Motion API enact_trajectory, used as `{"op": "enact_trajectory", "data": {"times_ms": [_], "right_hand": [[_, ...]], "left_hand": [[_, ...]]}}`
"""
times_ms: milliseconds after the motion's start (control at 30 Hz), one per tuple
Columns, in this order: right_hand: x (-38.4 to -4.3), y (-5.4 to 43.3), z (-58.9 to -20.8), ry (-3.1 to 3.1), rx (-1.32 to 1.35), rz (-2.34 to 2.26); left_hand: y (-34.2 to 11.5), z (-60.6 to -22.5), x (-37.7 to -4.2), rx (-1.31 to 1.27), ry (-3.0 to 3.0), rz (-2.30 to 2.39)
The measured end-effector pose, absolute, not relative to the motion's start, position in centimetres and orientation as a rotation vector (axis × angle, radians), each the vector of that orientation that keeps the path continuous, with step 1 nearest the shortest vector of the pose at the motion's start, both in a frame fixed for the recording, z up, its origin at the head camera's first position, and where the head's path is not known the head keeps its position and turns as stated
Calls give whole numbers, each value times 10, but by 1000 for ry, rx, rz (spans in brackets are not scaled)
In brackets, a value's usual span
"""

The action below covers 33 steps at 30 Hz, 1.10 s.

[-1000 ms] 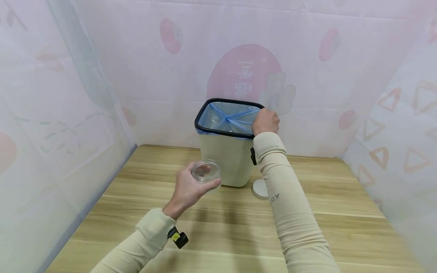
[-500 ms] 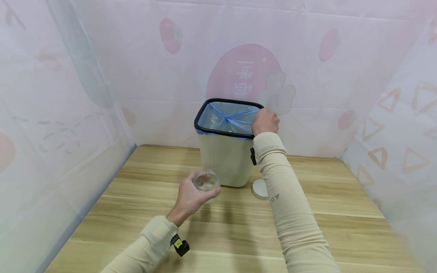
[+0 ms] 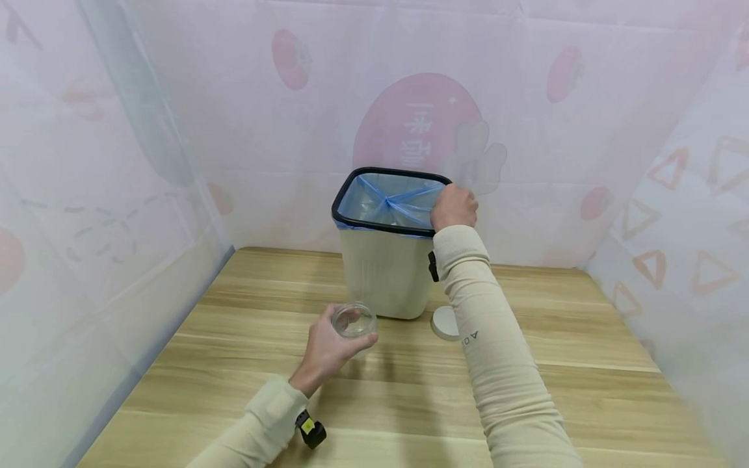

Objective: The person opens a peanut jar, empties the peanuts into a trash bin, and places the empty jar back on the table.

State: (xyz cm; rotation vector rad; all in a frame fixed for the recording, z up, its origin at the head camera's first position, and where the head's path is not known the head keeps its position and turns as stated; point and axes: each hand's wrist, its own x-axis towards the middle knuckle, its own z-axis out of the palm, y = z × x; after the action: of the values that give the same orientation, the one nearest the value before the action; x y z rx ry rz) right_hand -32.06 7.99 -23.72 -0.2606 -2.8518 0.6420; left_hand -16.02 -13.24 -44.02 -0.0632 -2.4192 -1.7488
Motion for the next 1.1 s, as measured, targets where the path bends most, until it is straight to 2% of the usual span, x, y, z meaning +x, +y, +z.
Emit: {"op": "enact_trajectory", "data": {"times_ms": [1100], "right_hand": [[-323, 81, -238, -2864, -258, 640]], "left_hand": [[-127, -476, -154, 12, -2537, -1725]]}}
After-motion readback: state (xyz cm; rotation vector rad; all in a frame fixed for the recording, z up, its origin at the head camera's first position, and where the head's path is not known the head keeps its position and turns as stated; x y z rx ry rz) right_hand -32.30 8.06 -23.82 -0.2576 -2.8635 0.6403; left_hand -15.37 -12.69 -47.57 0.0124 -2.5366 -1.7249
